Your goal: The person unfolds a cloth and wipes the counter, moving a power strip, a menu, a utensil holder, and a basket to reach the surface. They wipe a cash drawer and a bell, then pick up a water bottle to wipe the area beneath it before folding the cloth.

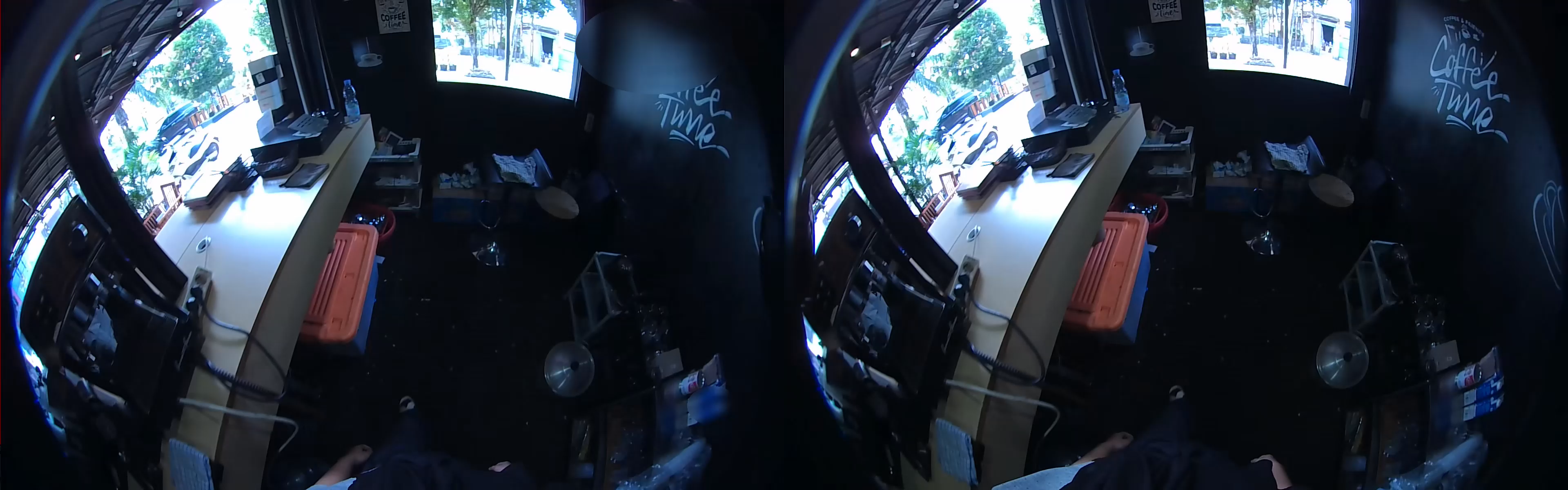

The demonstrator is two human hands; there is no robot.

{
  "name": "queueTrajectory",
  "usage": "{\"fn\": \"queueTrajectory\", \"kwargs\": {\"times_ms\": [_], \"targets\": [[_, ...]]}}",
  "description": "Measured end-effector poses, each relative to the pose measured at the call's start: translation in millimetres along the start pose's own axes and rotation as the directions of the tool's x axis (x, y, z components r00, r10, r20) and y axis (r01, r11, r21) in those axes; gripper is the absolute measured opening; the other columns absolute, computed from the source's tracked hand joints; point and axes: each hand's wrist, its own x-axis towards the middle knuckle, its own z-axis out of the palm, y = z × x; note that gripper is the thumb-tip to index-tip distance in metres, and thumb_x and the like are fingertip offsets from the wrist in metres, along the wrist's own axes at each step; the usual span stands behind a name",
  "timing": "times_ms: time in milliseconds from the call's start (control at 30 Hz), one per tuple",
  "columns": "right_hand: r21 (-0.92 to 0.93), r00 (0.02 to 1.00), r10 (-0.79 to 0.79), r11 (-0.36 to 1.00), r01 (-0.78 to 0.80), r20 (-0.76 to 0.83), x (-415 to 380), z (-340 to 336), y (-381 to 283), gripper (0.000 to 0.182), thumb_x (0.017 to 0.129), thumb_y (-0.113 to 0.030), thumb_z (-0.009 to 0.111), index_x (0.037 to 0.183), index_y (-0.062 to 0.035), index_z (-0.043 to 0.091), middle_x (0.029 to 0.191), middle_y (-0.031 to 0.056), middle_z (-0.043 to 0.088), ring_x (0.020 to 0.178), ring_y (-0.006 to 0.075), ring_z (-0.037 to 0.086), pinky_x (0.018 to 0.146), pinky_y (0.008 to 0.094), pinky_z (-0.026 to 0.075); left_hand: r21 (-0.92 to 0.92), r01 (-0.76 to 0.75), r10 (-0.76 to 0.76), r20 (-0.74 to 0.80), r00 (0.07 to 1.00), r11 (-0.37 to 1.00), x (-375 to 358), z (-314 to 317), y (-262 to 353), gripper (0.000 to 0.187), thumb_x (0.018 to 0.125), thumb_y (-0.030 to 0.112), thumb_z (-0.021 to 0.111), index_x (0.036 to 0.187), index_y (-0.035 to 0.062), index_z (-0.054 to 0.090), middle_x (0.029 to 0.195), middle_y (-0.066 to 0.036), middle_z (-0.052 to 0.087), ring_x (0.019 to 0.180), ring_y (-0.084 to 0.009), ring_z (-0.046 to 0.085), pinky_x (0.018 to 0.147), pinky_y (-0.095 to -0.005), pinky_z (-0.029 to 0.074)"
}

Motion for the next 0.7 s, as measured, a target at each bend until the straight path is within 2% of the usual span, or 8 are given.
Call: {"fn": "queueTrajectory", "kwargs": {"times_ms": [67,100,200,333,400,467,600,700], "targets": [[0.050,0.985,0.030,0.999,-0.022,-0.167,-35,25,-81,0.031,0.084,-0.033,0.065,0.099,-0.0058,0.070,0.085,0.0069,0.070,0.077,0.0170,0.066,0.073,0.0283,0.052,-0.093,0.036,-0.042,-0.069,0.997,0.995,-13,-42,24,0.039,0.083,0.034,0.059,0.113,0.0107,0.065,0.118,-0.015,0.062,0.111,-0.0264,0.059,0.096,-0.0370,0.046],[0.016,0.965,0.131,0.991,-0.130,-0.229,-74,-87,-47,0.031,0.084,-0.033,0.065,0.099,-0.0058,0.070,0.085,0.0069,0.070,0.077,0.0170,0.066,0.073,0.0283,0.052,-0.172,0.003,0.002,0.026,1.000,0.985,49,15,92,0.039,0.083,0.034,0.059,0.113,0.0107,0.065,0.118,-0.015,0.062,0.111,-0.0264,0.059,0.096,-0.0370,0.046],[0.125,0.946,-0.147,0.974,0.190,-0.290,-60,-117,-183,0.023,0.084,-0.026,0.065,0.092,-0.0049,0.069,0.080,0.0074,0.068,0.068,0.0154,0.064,0.064,0.0292,0.053,-0.163,-0.085,0.049,-0.214,0.976,0.983,118,-65,95,0.037,0.083,0.033,0.059,0.111,0.0101,0.066,0.113,-0.015,0.064,0.107,-0.0257,0.061,0.094,-0.0353,0.046],[0.271,0.935,-0.072,0.947,0.174,-0.347,-69,-194,-289,0.021,0.085,-0.022,0.064,0.096,-0.0038,0.067,0.080,0.0066,0.067,0.065,0.0153,0.062,0.058,0.0302,0.052,-0.155,-0.025,0.009,-0.104,0.995,0.988,153,-122,136,0.040,0.084,0.034,0.060,0.116,0.0098,0.063,0.114,-0.014,0.064,0.108,-0.0251,0.060,0.095,-0.0343,0.046],[0.202,0.909,-0.181,0.941,0.270,-0.375,-61,-232,-333,0.020,0.085,-0.021,0.063,0.096,-0.0036,0.067,0.079,0.0064,0.066,0.064,0.0152,0.062,0.058,0.0301,0.051,-0.143,-0.011,0.006,-0.040,0.999,0.990,180,-162,170,0.041,0.085,0.032,0.060,0.118,0.0093,0.061,0.115,-0.014,0.063,0.110,-0.0247,0.060,0.095,-0.0344,0.045],[0.021,0.819,-0.335,0.921,0.389,-0.466,-50,-268,-368,0.018,0.085,-0.018,0.061,0.094,-0.0034,0.066,0.076,0.0060,0.065,0.062,0.0154,0.060,0.057,0.0298,0.050,-0.213,-0.288,0.243,-0.214,0.946,0.934,201,-186,195,0.041,0.087,0.029,0.059,0.121,0.0072,0.058,0.119,-0.015,0.061,0.111,-0.0243,0.058,0.096,-0.0352,0.045],[0.296,0.860,-0.334,0.838,0.459,-0.386,-39,-320,-474,0.015,0.084,-0.015,0.060,0.091,-0.0028,0.066,0.075,0.0059,0.064,0.063,0.0148,0.061,0.056,0.0294,0.049,-0.369,-0.574,0.360,-0.507,0.783,0.731,193,-275,286,0.034,0.093,0.021,0.055,0.121,0.0027,0.054,0.115,-0.013,0.061,0.111,-0.0213,0.058,0.094,-0.0329,0.045],[0.048,0.649,-0.602,0.715,0.697,-0.465,-21,-348,-568,0.014,0.086,-0.013,0.057,0.090,-0.0019,0.065,0.077,0.0059,0.065,0.067,0.0129,0.060,0.060,0.0281,0.048,-0.403,-0.739,0.422,-0.630,0.652,0.540,160,-348,357,0.028,0.095,0.016,0.053,0.118,0.0008,0.055,0.112,-0.012,0.061,0.107,-0.0200,0.059,0.093,-0.0317,0.046]]}}
